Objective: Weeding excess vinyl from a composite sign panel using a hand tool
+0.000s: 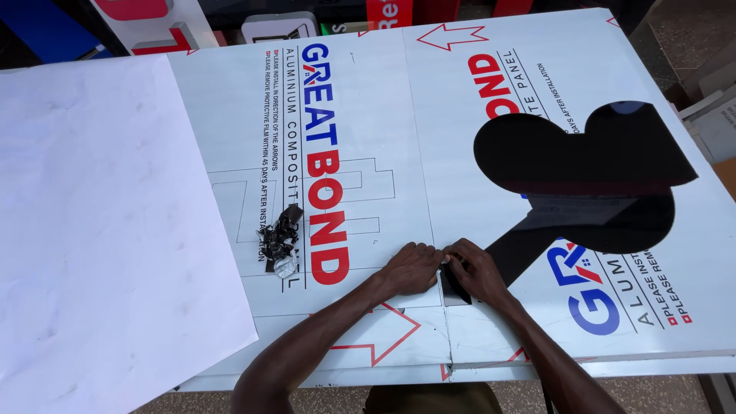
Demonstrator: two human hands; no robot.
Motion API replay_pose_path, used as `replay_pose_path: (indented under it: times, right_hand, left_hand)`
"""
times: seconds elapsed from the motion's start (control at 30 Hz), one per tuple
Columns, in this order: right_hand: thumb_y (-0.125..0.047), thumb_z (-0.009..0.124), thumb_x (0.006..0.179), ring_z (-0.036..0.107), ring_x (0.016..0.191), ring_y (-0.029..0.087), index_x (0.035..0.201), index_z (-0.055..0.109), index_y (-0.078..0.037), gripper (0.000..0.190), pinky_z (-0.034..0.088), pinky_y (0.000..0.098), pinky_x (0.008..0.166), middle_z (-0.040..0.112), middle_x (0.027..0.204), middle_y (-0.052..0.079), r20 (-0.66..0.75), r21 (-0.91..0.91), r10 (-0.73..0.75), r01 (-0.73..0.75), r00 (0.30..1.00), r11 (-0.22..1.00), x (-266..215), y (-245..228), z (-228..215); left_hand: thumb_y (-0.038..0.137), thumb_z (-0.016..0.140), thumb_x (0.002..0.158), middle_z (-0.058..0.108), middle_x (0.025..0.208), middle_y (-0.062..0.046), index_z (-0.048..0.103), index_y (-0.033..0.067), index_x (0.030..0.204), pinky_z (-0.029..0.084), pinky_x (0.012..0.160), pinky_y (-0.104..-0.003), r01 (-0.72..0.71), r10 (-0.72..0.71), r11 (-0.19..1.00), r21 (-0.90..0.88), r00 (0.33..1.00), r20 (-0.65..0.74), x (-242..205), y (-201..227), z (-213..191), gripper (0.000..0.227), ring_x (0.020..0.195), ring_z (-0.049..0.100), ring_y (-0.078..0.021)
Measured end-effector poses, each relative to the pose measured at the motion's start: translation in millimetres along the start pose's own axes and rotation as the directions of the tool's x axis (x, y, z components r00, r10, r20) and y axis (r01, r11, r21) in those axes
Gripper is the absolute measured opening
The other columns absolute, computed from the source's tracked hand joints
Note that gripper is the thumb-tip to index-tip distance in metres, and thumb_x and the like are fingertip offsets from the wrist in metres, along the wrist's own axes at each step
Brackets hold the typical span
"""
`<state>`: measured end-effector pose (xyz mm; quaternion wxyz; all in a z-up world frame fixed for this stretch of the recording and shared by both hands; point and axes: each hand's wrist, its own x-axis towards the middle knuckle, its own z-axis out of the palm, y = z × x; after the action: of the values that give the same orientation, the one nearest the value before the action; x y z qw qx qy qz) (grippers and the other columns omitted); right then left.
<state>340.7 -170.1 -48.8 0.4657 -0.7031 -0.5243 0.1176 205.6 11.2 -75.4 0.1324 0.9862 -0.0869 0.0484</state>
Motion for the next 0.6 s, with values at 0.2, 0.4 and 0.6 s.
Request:
replay_pose_path:
  times: [0.2, 0.4, 0.6]
  right_hand:
    - [-0.012, 0.070, 0.111, 0.078, 0.088, 0.027, 0.119, 0.087, -0.009, 0.018, 0.060, 0.0427, 0.073, 0.080, 0.097, 0.012, -0.107, 0.110, 0.099, -0.087, 0.989, 0.990, -5, 8, -2]
    - [-0.011, 0.071, 0.111, 0.078, 0.089, 0.030, 0.116, 0.086, -0.007, 0.017, 0.059, 0.0453, 0.077, 0.080, 0.097, 0.016, -0.108, 0.123, 0.131, -0.117, 0.986, 0.985, -5, -4, -3]
    - [-0.009, 0.073, 0.109, 0.079, 0.089, 0.035, 0.113, 0.085, -0.004, 0.014, 0.059, 0.0485, 0.077, 0.080, 0.097, 0.020, -0.081, 0.116, 0.113, -0.103, 0.990, 0.988, -1, -3, 0]
  left_hand:
    - [0.020, 0.054, 0.106, 0.063, 0.091, -0.016, 0.061, 0.0015, 0.114, 0.047, 0.077, -0.047, -0.032, 0.030, 0.979, -0.200, 0.999, -0.015, -13, -9, -14, 0.022, 0.084, 0.065, -0.0368]
    - [0.023, 0.063, 0.116, 0.058, 0.103, -0.013, 0.069, 0.0066, 0.118, 0.048, 0.087, -0.050, -0.049, 0.013, 0.842, -0.538, 0.997, -0.070, -31, -11, -53, 0.018, 0.094, 0.062, -0.0384]
    - [0.027, 0.070, 0.115, 0.057, 0.107, -0.007, 0.080, 0.0113, 0.108, 0.050, 0.088, -0.049, -0.037, -0.024, 0.743, -0.668, 0.996, -0.081, -29, -24, -38, 0.020, 0.092, 0.062, -0.0321]
